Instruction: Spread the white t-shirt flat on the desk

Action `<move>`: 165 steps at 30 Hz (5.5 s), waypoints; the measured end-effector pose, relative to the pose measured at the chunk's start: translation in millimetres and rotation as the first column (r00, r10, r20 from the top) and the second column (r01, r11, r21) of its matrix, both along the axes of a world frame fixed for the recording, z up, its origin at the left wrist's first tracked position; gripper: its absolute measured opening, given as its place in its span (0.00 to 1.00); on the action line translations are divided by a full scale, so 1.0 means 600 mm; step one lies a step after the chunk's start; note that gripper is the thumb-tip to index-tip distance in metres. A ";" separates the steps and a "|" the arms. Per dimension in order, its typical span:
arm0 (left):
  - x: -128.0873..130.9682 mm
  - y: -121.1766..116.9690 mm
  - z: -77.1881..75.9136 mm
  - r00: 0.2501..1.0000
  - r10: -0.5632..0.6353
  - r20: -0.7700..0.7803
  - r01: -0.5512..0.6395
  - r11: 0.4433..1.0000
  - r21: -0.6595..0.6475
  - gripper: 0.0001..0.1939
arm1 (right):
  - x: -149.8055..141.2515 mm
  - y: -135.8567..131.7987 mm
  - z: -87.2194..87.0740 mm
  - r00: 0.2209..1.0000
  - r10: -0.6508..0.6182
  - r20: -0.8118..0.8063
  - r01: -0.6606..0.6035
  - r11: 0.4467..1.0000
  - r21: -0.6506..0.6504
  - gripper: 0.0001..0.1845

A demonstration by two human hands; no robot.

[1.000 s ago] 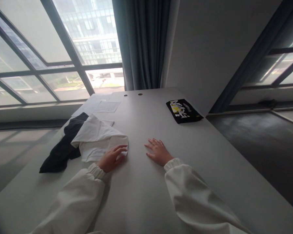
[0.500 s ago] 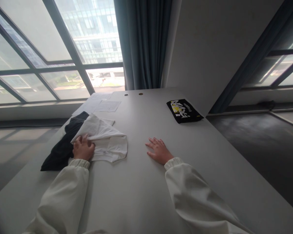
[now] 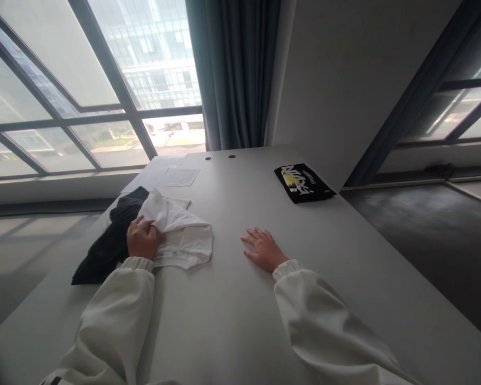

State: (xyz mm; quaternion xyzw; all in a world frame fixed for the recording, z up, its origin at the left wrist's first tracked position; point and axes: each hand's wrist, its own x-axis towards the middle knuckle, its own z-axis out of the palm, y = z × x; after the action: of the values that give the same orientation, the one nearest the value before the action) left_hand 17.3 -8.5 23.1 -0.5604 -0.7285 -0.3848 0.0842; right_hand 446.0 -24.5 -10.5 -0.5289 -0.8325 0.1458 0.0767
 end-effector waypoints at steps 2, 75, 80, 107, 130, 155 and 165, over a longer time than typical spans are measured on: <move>0.032 0.006 0.005 0.985 -0.172 -0.005 0.172 0.983 0.062 0.14 | 0.000 0.000 0.000 1.000 -0.001 -0.002 0.001 1.000 0.003 0.30; 0.165 -0.007 -0.057 0.751 -0.660 -0.037 0.637 0.738 -0.222 0.13 | -0.056 -0.064 0.015 0.955 0.179 -0.235 -0.131 0.970 0.206 0.20; 0.164 -0.010 -0.057 0.805 -0.593 0.037 0.590 0.791 -0.161 0.13 | -0.044 -0.041 0.003 0.937 0.219 -0.273 -0.160 0.962 0.223 0.08; 0.073 0.025 -0.050 0.905 -0.036 0.424 0.078 0.994 -0.082 0.08 | 0.215 0.060 -0.061 0.734 -0.455 -0.505 0.672 0.598 0.438 0.12; 0.121 0.014 -0.071 0.865 -0.501 -0.017 0.458 0.803 -0.381 0.31 | -0.003 0.000 -0.026 0.931 0.060 -0.360 0.046 0.959 0.279 0.17; 0.127 0.007 -0.060 0.786 -0.619 -0.001 0.573 0.728 -0.376 0.25 | 0.052 -0.006 0.016 0.816 0.189 -0.546 -0.172 0.982 0.082 0.09; 0.135 0.003 -0.053 0.730 -0.682 0.050 0.656 0.678 -0.332 0.11 | 0.097 0.026 -0.011 0.902 -0.120 -0.414 0.308 0.850 0.427 0.10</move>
State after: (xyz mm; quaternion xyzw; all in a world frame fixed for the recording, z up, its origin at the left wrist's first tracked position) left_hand 98.4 -6.9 -8.8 -0.8080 -0.5225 -0.2403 -0.1279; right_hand 504.4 -9.2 -16.9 -0.5465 -0.7468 0.0217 0.3784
